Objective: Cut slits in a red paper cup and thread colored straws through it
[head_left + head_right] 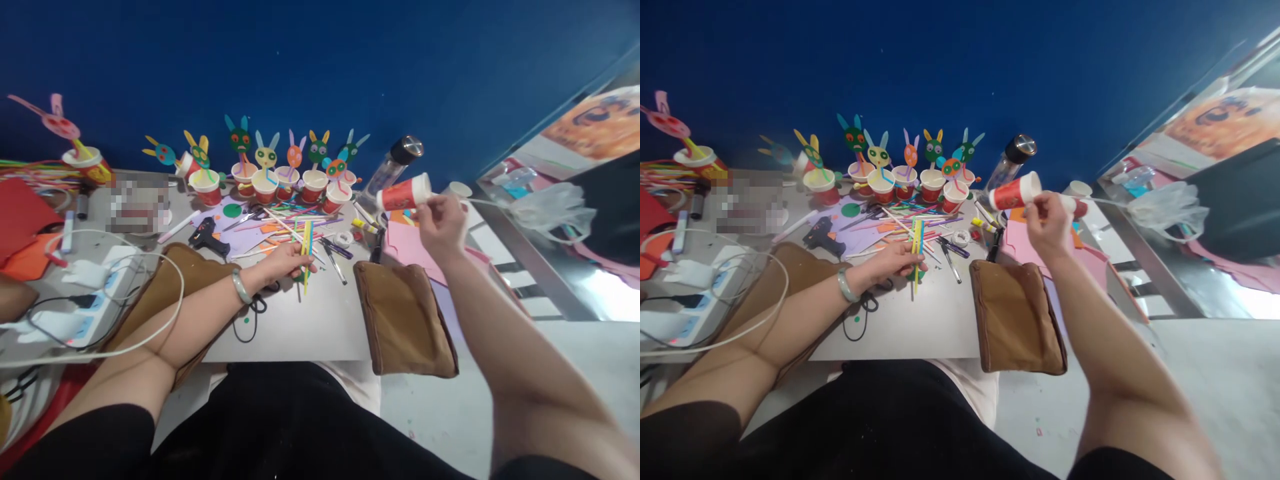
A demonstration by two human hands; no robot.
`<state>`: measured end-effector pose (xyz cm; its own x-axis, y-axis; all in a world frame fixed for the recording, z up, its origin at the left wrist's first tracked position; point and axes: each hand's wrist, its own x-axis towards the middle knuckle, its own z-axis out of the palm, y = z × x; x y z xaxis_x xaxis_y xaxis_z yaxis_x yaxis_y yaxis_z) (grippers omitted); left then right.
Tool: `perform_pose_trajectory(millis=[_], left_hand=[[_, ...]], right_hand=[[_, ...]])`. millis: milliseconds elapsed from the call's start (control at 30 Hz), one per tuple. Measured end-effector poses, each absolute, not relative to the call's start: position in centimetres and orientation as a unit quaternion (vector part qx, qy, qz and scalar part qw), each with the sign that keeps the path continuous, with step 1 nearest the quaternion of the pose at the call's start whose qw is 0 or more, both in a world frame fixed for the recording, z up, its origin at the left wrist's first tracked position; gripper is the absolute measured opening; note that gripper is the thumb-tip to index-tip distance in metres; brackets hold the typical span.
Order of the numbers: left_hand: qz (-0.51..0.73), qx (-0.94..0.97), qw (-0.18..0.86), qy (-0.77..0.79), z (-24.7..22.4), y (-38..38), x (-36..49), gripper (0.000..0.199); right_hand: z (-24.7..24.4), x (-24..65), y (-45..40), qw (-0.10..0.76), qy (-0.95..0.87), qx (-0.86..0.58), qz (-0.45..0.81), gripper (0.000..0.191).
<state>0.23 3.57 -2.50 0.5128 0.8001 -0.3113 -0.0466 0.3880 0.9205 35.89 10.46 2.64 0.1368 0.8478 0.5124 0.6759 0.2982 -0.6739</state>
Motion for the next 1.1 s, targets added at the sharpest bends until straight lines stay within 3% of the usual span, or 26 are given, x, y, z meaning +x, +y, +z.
perform_pose_trajectory(millis=[133, 267, 633, 767, 967, 1100], left_hand=[[0.299, 0.468, 0.731, 0.397, -2.5, 3.6, 0.3, 0.014], [0.313, 0.456, 0.723, 0.413, -2.3, 3.9, 0.0, 0.017], [0.323, 0.481, 0.702, 0.413, -2.0, 4.6, -0.7, 0.031], [0.346, 0.466, 0.706, 0.406, -2.0, 4.5, -0.9, 0.024], [0.364, 0.438, 0.693, 0.441, -1.1, 4.4, -0.6, 0.009], [0.381, 0.434, 0.677, 0.456, -0.7, 4.6, -0.5, 0.025]], right_hand=[[-0.1, 27.7, 9.5, 0.582, -0.643, -0.478, 0.142, 0.028], [-2.2, 21.8, 8.7, 0.593, -0.649, -0.42, 0.228, 0.035], [-4.1, 22.7, 9.4, 0.628, -0.5, -0.461, 0.379, 0.058], [-2.7, 22.7, 8.4, 0.603, -0.473, -0.485, 0.421, 0.059], [-1.4, 22.7, 6.7, 0.472, -0.536, -0.492, 0.498, 0.06], [-1.7, 22.7, 6.9, 0.47, -0.567, -0.492, 0.465, 0.062]])
